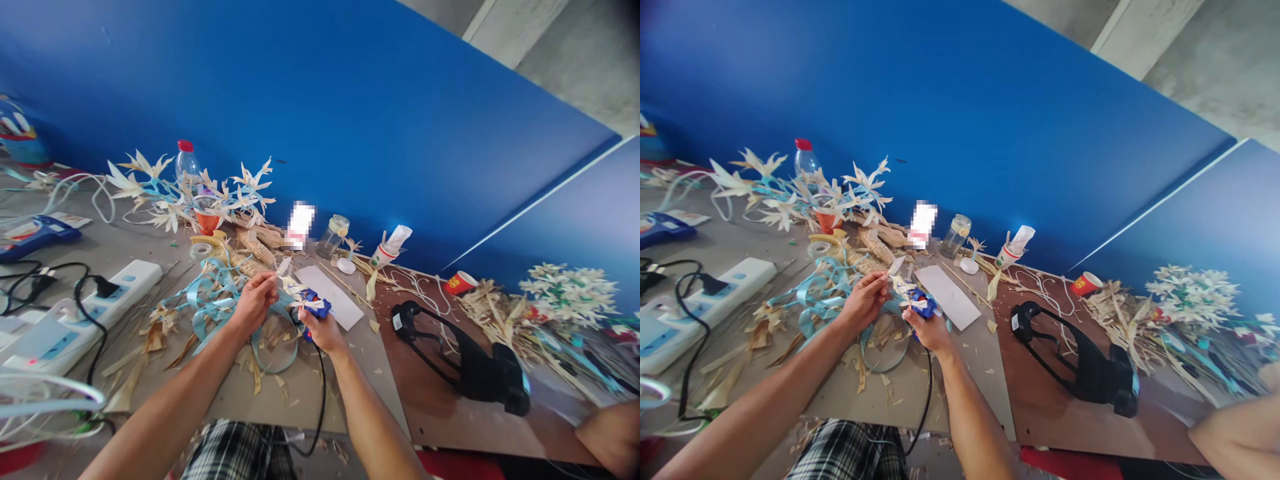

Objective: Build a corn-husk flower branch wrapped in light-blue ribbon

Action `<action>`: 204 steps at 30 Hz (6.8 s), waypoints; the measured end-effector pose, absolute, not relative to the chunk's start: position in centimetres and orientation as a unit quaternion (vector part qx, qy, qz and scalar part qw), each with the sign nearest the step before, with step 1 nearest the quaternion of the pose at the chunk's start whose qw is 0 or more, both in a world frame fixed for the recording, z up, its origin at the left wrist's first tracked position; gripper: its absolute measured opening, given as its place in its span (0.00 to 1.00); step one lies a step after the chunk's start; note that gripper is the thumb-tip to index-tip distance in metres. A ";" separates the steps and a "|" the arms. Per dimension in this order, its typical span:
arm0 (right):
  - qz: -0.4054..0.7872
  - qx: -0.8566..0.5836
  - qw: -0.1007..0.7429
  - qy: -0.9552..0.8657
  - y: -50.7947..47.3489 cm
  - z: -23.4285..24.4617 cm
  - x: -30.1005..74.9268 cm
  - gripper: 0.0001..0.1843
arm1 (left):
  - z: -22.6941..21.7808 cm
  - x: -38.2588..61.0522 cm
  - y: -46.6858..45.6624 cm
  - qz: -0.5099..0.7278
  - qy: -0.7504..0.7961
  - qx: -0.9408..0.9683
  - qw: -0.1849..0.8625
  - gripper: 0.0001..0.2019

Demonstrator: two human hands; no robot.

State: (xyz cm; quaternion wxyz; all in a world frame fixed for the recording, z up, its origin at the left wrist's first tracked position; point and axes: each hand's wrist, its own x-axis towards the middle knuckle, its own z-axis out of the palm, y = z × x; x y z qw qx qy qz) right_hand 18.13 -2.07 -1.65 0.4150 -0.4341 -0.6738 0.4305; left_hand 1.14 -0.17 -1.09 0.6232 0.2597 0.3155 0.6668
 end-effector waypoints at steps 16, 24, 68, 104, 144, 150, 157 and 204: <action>0.027 -0.700 0.288 -0.653 0.5 -1.6 20.6 0.19 | -1.1 1.1 -0.1 0.661 0.324 0.263 0.624 0.12; 0.021 -0.760 0.210 -0.615 0.9 -2.0 20.9 0.24 | -1.4 1.2 0.0 0.657 0.316 0.261 0.633 0.12; 0.489 -0.421 0.587 -0.490 -0.9 -2.7 15.5 0.10 | -1.8 4.1 -2.2 0.547 0.453 0.565 0.420 0.08; 0.515 -0.434 0.563 -0.479 -0.6 -2.3 16.0 0.15 | -1.5 4.7 -2.5 0.487 0.429 0.488 0.584 0.19; 0.594 -0.342 0.539 -0.489 -1.5 -1.1 16.7 0.28 | -1.2 3.4 -1.9 0.493 0.268 0.335 0.757 0.11; 0.626 -0.298 0.569 -0.442 -1.3 -0.7 17.1 0.28 | -0.9 3.3 -1.7 0.530 0.285 0.295 0.742 0.12; 0.618 -0.350 0.578 -0.402 -0.7 -0.9 17.3 0.20 | -1.5 3.0 -1.7 0.475 0.266 0.306 0.781 0.10; 0.665 -0.365 0.522 -0.390 -0.8 0.1 17.9 0.15 | -1.9 3.7 -1.8 0.499 0.413 0.529 0.549 0.15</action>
